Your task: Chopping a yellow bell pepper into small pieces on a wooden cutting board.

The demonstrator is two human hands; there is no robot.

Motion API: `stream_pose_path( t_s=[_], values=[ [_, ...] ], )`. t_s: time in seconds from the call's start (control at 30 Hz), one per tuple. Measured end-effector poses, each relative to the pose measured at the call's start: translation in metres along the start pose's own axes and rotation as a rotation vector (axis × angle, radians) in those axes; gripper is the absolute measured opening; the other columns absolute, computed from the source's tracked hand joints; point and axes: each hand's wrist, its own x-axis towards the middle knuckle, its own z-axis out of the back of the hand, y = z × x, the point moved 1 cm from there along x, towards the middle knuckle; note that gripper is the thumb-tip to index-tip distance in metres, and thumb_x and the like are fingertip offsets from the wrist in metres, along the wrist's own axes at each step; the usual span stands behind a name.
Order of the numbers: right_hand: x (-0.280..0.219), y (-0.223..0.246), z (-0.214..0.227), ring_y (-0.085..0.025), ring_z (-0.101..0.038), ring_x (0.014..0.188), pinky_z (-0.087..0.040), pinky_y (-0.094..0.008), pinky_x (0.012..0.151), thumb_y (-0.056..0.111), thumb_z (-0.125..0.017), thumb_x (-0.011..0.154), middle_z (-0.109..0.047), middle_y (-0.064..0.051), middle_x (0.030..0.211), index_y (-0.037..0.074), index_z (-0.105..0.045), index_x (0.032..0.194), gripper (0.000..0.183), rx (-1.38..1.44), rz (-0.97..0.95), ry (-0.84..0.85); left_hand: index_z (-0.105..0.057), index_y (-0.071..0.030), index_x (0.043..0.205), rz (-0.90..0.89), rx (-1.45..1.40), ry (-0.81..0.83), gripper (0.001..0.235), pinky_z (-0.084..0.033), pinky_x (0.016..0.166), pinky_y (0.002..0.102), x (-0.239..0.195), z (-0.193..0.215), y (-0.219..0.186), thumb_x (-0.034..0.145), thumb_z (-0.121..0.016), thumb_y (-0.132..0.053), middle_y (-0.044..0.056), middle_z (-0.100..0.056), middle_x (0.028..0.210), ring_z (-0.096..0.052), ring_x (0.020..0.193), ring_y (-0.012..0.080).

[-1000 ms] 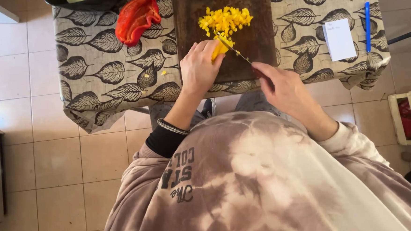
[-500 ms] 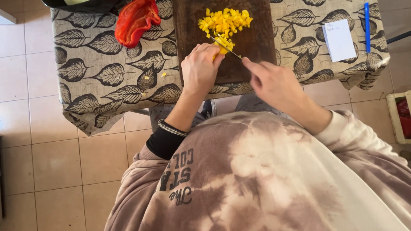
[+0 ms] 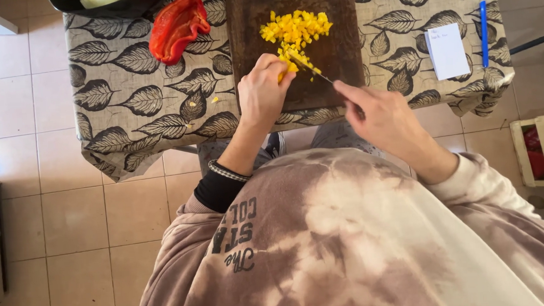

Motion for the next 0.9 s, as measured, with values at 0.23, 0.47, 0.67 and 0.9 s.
stream_pose_path(
  t_s=[0.23, 0.47, 0.67, 0.9],
  values=[
    [0.026, -0.006, -0.036, -0.031, -0.066, 0.068, -0.055, -0.041, 0.059, 0.006, -0.066, 0.092, -0.066, -0.015, 0.085, 0.005, -0.064, 0.136, 0.044, -0.057, 0.051, 0.043, -0.076, -0.010, 0.090, 0.017, 0.013, 0.019, 0.017, -0.055, 0.065, 0.039, -0.001, -0.002, 0.006, 0.084, -0.081, -0.025, 0.000, -0.070, 0.095, -0.071, 0.075, 0.0255],
    [0.001, -0.010, -0.020, -0.031, -0.068, 0.068, -0.056, -0.041, 0.062, 0.005, -0.065, 0.091, -0.070, -0.015, 0.087, 0.004, -0.068, 0.133, 0.042, -0.019, 0.002, 0.073, -0.075, -0.010, 0.091, 0.062, 0.024, 0.048, 0.016, -0.056, 0.064, 0.038, 0.000, -0.003, 0.005, 0.087, -0.082, -0.025, 0.000, -0.070, 0.097, -0.071, 0.072, 0.0242],
    [0.003, -0.021, -0.002, -0.025, -0.074, 0.068, -0.059, -0.036, 0.067, 0.008, -0.065, 0.092, -0.076, -0.018, 0.093, 0.009, -0.070, 0.131, 0.040, 0.193, -0.274, 0.158, -0.068, -0.008, 0.107, 0.092, 0.032, 0.068, 0.035, -0.057, 0.070, 0.041, 0.002, 0.002, 0.001, 0.084, -0.085, -0.027, 0.004, -0.063, 0.112, -0.071, 0.085, 0.0293],
    [0.001, -0.015, -0.013, -0.030, -0.073, 0.078, -0.058, -0.038, 0.069, 0.006, -0.065, 0.095, -0.074, -0.019, 0.101, 0.007, -0.067, 0.135, 0.040, 0.201, -0.111, -0.019, -0.066, -0.004, 0.114, -0.055, -0.005, 0.031, 0.045, -0.058, 0.081, 0.039, -0.004, 0.027, -0.013, 0.079, -0.087, -0.024, 0.009, -0.060, 0.128, -0.069, 0.102, 0.0310]
  ],
)
